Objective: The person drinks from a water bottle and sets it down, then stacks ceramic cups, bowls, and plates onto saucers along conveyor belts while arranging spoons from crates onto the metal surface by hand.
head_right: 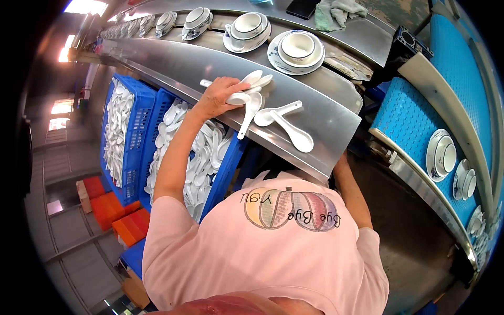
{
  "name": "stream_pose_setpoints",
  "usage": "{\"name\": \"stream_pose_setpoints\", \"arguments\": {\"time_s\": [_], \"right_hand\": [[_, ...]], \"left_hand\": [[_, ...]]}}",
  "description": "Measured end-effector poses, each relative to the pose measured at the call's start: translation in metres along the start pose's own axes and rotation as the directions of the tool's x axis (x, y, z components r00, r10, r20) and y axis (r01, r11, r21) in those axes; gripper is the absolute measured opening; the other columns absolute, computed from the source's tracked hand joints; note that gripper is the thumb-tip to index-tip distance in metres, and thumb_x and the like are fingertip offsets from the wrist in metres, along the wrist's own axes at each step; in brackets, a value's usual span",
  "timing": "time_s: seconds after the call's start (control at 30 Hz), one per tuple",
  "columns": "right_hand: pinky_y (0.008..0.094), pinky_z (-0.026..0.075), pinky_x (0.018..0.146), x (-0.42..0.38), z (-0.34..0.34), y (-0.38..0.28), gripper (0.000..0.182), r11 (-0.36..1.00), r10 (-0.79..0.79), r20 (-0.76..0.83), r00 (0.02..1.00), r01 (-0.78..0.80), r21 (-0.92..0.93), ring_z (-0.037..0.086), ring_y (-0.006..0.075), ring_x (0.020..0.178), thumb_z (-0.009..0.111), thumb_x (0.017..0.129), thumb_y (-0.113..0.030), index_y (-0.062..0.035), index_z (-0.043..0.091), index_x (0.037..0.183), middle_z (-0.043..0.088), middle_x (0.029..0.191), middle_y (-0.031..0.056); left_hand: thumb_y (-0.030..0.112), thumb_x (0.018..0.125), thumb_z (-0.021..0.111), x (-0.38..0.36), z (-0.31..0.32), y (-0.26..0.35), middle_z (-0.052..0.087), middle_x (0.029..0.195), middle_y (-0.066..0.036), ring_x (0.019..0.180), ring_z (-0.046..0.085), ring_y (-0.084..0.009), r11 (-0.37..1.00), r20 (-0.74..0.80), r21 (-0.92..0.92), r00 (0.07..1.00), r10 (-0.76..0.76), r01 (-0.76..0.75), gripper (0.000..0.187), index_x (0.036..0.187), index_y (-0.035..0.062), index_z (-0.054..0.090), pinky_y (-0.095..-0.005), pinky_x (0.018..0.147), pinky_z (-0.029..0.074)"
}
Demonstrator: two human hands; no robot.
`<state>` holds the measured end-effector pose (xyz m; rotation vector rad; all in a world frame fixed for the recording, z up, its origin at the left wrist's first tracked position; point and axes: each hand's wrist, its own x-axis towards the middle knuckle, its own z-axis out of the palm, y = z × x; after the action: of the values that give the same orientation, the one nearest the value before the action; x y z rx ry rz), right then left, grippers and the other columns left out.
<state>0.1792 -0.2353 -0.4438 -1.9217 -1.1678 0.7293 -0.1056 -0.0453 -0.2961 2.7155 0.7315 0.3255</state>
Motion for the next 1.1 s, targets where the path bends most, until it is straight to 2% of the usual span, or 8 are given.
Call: {"name": "stream_pose_setpoints", "arguments": {"time_s": [0.17,0.3,0.43,0.7,0.77,0.9,0.97,1.1], "right_hand": [[0.0327,0.046,0.078,0.006,0.012,0.007,0.031,1.0,0.0,0.03,1.0,0.0,0.001,0.058,0.0314,0.092,0.058,0.077,-0.006,-0.0028,0.058,0.107,0.059,0.103,0.0156],[0.0325,0.046,0.078,0.007,0.017,0.016,0.03,1.0,0.016,0.048,0.999,-0.017,0.019,0.058,0.0314,0.092,0.058,0.077,-0.006,-0.0027,0.058,0.107,0.06,0.102,0.0152],[0.0324,0.046,0.078,0.006,0.004,0.022,0.029,0.999,0.031,0.107,0.994,-0.035,0.03,0.058,0.0314,0.091,0.057,0.077,-0.006,-0.0026,0.058,0.107,0.061,0.101,0.0148],[0.0297,0.043,0.082,0.005,-0.161,-0.061,0.022,0.943,0.039,0.7,0.713,0.205,-0.261,0.057,0.0203,0.095,0.055,0.082,-0.011,-0.0023,0.061,0.101,0.063,0.092,0.0103],[0.0294,0.045,0.078,0.007,-0.208,-0.085,0.025,0.992,0.121,0.499,0.858,-0.088,-0.089,0.06,0.0234,0.089,0.054,0.08,-0.003,-0.0015,0.06,0.104,0.064,0.095,0.0107],[0.0307,0.042,0.087,0.04,-0.278,-0.058,0.032,0.861,-0.299,-0.192,0.935,0.178,-0.476,0.056,0.0269,0.1,0.049,0.081,-0.001,-0.004,0.057,0.112,0.06,0.107,0.0133],[0.0351,0.04,0.091,0.057,-0.311,-0.007,0.038,0.566,-0.447,-0.123,0.886,0.174,-0.806,0.054,0.0306,0.105,0.047,0.081,-0.001,-0.0054,0.054,0.117,0.057,0.114,0.0153],[0.0363,0.038,0.093,0.07,-0.327,0.036,0.049,0.771,-0.016,-0.098,0.995,-0.05,-0.635,0.052,0.0329,0.107,0.054,0.074,-0.013,-0.0019,0.048,0.122,0.055,0.115,0.02]], "left_hand": [[0.022,0.057,0.078,-0.02,-0.021,0.022,0.048,0.125,-0.011,0.116,0.043,-0.0312,1.0,-0.062,-0.013,0.998,-0.013,0.012,0.068,0.12,0.0118,0.052,-0.0384,0.099,0.032],[0.009,0.063,0.071,-0.093,-0.038,-0.01,0.051,0.119,-0.014,0.111,0.047,-0.0299,0.892,-0.186,-0.028,0.874,-0.449,0.452,0.053,0.113,0.0071,0.055,-0.0344,0.093,0.038],[0.006,0.066,0.065,-0.142,-0.01,-0.024,0.05,0.117,-0.016,0.109,0.049,-0.0294,0.913,0.135,0.128,0.905,-0.403,0.387,0.045,0.109,0.0022,0.053,-0.0346,0.089,0.042],[0.014,0.06,0.072,-0.154,0.025,-0.032,0.048,0.105,-0.021,0.101,0.048,-0.0365,0.804,0.103,-0.003,0.799,-0.592,0.595,0.055,0.105,-0.0039,0.047,-0.0396,0.085,0.042],[0.019,0.055,0.076,-0.148,0.036,-0.035,0.048,0.099,-0.022,0.094,0.049,-0.0381,0.833,0.125,0.107,0.824,-0.552,0.542,0.054,0.096,-0.0038,0.049,-0.0409,0.081,0.042],[0.024,0.05,0.078,-0.131,0.032,-0.032,0.049,0.108,-0.019,0.1,0.046,-0.0377,0.766,0.242,0.293,0.73,-0.639,0.573,0.069,0.11,0.0046,0.051,-0.0402,0.088,0.039],[0.024,0.052,0.076,-0.144,0.041,-0.044,0.049,0.107,-0.019,0.098,0.046,-0.0372,0.858,0.189,0.257,0.847,-0.497,0.446,0.064,0.108,0.0055,0.052,-0.0409,0.086,0.039],[0.023,0.056,0.075,-0.157,0.057,-0.025,0.047,0.099,-0.022,0.092,0.046,-0.0392,0.876,0.073,0.108,0.875,-0.478,0.47,0.058,0.101,-0.0011,0.048,-0.0436,0.081,0.039]]}}
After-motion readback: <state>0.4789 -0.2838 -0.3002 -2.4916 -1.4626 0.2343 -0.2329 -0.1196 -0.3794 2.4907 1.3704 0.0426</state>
